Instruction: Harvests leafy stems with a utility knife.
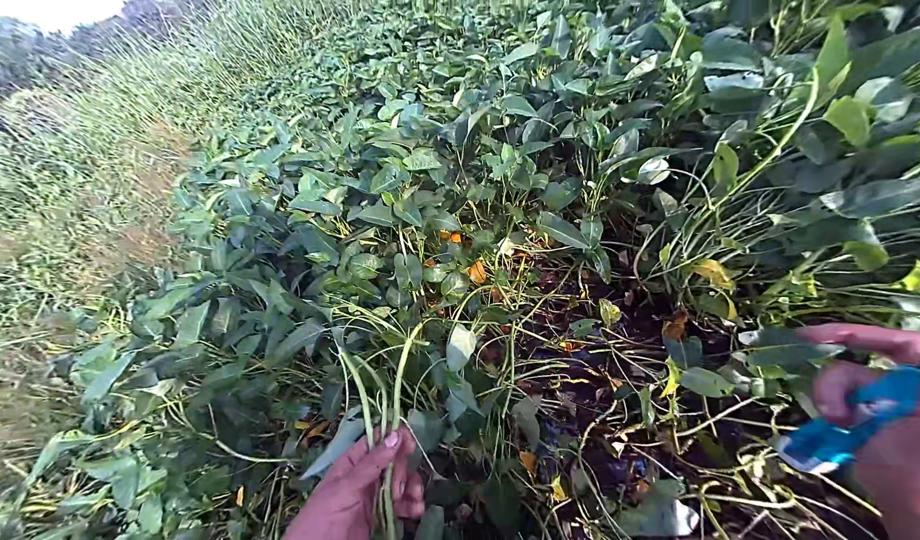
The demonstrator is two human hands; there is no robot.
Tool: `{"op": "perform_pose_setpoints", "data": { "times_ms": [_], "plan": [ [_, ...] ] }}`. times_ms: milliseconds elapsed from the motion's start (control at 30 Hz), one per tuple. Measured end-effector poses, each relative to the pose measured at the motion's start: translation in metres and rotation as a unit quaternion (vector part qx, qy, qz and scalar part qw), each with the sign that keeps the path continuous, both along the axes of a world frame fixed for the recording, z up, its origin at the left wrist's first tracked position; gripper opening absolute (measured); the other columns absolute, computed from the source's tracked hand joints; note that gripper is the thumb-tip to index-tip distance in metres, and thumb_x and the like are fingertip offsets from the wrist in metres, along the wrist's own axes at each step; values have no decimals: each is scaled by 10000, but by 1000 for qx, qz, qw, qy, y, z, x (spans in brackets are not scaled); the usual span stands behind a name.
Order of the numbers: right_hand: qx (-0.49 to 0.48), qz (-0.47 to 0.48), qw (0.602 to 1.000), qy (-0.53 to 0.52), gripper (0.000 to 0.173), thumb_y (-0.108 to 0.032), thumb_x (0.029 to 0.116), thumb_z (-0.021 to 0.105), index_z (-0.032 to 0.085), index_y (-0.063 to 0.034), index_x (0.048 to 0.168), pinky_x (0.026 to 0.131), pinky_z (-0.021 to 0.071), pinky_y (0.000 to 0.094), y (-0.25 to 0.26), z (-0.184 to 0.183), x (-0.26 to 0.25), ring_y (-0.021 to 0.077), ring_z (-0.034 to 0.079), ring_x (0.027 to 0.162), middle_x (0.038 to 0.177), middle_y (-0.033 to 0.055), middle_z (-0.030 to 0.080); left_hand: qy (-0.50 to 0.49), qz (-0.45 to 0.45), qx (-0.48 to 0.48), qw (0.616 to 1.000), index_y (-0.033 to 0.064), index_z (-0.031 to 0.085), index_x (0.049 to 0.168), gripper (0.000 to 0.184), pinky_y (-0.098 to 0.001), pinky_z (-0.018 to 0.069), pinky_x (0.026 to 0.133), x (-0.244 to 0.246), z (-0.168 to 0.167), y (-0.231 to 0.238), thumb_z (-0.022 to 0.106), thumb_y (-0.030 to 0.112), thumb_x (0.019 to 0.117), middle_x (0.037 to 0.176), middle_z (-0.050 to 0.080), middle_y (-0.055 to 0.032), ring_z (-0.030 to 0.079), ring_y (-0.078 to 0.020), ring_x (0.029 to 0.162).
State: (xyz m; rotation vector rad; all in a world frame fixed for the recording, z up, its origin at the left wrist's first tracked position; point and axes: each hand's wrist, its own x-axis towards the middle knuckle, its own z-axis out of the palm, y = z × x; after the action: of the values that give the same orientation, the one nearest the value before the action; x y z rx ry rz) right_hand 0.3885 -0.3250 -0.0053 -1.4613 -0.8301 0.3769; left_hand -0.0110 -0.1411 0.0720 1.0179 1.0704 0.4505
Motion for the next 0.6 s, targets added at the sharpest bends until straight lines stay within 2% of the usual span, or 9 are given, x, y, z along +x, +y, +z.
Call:
{"op": "perform_pose_setpoints", "data": {
  "times_ms": [33,100,167,233,300,400,467,533,600],
  "plan": [
    [-31,52,998,32,532,-478,1079,377,400,-137,1487,433,474,230,32,-10,-21,65,535,494,942,-26,707,-4,8,-1,1000,62,577,1057,303,-370,639,635,4,2,0,306,187,1110,674,632,-23,693,-178,627],
    [-155,183,959,150,410,-366,1072,500,548,-148,1416,478,504,300,101,-35,-65,131,584,528,1030,63,737,-3,-2,23,1000,53,576,1049,284,-281,589,543,14,6,2,321,166,1102,692,623,-24,642,-129,568],
    [-294,280,882,239,430,-348,1098,485,495,-88,1440,592,555,319,160,-72,-92,168,650,660,1166,118,667,20,-23,64,997,35,599,1087,274,-232,549,513,28,8,4,344,135,1094,694,641,-24,618,-96,543],
    [-346,285,848,283,474,-331,1085,531,446,-37,1447,627,542,317,192,-110,-111,165,636,692,1121,135,639,53,-26,111,992,10,618,1134,267,-226,535,509,48,5,8,375,110,1088,714,673,-37,620,-93,544],
    [-323,241,861,310,404,-234,1023,640,539,-22,1353,576,510,294,199,-135,-123,131,593,618,967,98,679,86,9,173,981,-21,618,1163,241,-229,513,473,74,-10,16,421,92,1086,740,699,-77,613,-107,516],
    [-242,197,875,371,272,-140,979,690,626,-13,1211,498,465,262,185,-130,-125,99,549,530,871,67,710,185,47,264,945,-11,633,1195,208,-265,504,473,123,-52,40,523,104,1061,812,733,-82,608,-131,509],
    [-179,180,879,404,226,-109,972,688,634,-2,1163,458,432,239,173,-116,-121,84,516,494,836,66,705,263,22,286,921,31,676,1181,233,-323,551,593,153,-87,55,622,191,1021,899,736,-52,651,-143,634],
    [-133,166,884,416,185,-71,949,701,637,0,1107,446,428,232,164,-100,-121,80,504,479,791,56,690,268,-5,237,934,17,689,1165,315,-392,571,809,175,-113,63,726,250,955,976,724,-86,688,-175,845],
    [-132,176,896,387,173,-62,913,731,645,-14,1055,442,450,242,158,-93,-118,90,518,471,751,41,674,222,8,158,962,9,689,1062,272,-305,541,636,188,-127,64,787,214,912,825,684,-68,634,-126,674]
  ]
}}
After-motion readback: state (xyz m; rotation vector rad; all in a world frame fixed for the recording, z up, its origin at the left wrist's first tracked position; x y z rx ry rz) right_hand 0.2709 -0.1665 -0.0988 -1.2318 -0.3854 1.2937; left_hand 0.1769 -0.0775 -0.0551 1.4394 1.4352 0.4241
